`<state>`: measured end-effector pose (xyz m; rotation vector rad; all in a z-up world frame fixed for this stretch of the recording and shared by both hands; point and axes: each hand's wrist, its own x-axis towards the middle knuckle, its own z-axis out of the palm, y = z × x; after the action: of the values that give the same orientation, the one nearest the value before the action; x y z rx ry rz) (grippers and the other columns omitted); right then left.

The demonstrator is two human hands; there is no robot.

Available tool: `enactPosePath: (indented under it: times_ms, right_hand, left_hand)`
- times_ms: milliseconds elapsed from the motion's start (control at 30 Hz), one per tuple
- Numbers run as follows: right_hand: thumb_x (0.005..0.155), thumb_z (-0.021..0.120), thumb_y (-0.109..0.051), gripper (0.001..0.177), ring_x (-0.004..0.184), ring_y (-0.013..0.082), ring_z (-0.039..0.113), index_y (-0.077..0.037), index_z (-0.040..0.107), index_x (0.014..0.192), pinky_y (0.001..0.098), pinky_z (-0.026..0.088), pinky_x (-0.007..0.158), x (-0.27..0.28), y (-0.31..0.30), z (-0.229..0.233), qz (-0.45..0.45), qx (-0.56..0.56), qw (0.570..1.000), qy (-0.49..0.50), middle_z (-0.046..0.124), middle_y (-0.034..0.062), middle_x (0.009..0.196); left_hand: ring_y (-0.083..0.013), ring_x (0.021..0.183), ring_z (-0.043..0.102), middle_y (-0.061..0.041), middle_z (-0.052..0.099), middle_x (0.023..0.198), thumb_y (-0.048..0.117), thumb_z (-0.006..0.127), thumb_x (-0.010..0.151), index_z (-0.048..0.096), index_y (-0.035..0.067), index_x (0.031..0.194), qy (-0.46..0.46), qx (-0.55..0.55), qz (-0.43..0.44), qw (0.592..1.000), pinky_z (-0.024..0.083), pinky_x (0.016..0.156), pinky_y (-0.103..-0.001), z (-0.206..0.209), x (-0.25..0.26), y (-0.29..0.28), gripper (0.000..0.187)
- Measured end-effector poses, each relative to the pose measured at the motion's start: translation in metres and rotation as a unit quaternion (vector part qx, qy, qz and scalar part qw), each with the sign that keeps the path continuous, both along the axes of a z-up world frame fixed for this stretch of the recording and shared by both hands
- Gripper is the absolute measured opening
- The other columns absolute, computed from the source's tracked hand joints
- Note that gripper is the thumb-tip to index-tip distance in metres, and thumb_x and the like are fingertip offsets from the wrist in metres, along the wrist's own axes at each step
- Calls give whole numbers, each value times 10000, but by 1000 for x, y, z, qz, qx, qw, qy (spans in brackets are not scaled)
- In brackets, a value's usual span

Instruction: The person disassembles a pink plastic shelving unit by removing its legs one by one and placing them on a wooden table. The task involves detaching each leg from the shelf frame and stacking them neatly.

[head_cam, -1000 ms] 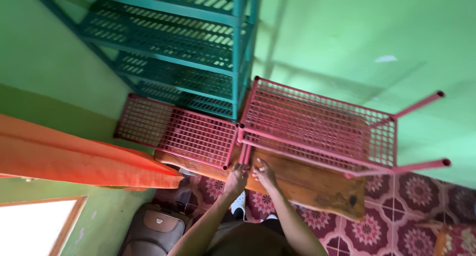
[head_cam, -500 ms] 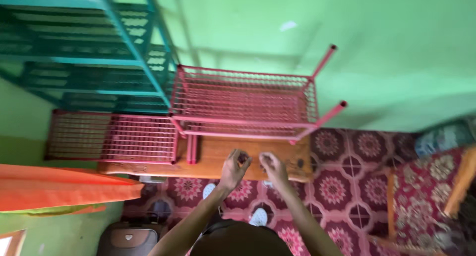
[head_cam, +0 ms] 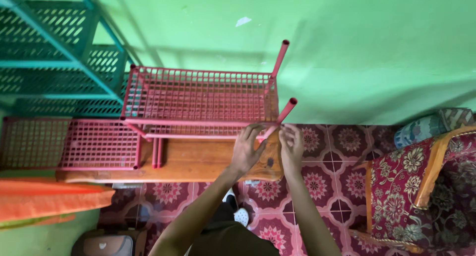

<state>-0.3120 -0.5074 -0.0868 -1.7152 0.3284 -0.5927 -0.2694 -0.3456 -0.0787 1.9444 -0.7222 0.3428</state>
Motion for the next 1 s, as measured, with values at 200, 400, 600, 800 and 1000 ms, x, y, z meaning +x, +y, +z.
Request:
enactPosePath:
  times_ms: [200,400,600,800,1000]
  right_hand:
    - [1017,654,-205,314,1090,138,620,-26,582,1265,300,501,949,50,-7,28,31,40,995,-82,639,46,1162]
    - [1070,642,-231,217,795,65,477,-58,547,981,249,398,679,93,-11,-7,12,98,993,-68,523,-16,869]
    - [1051,654,-298,448,565,35,384,-110,472,687,243,295,512,108,-18,-16,6,128,992,-17,445,-74,625]
    - [1002,687,-289,504,486,67,404,-113,467,584,270,286,474,113,-41,2,108,117,984,80,444,-46,537]
    - [1009,690,-220,445,527,60,380,-115,500,620,271,290,508,121,-77,-3,356,187,913,74,462,-56,591]
  left_hand:
    - [-384,1298,534,-185,596,1327,85,779,741,595,-4,1266,-67,19,-35,997,409,1070,-506,-4,53,-55,563]
    - [-337,1213,599,-168,645,1302,65,751,796,652,13,1148,-33,52,-6,998,450,1023,-455,-31,69,-71,369]
    - [-334,1194,609,-172,646,1276,54,757,766,627,11,1153,-16,87,-2,996,459,1028,-453,-30,67,-70,411]
    - [-343,1128,619,-170,645,1200,133,811,769,609,-1,1171,-8,73,31,997,465,958,-446,-20,66,-76,470]
    - [-318,1016,634,-122,646,1043,268,829,841,617,46,1124,48,115,41,991,485,917,-443,-22,60,-80,417]
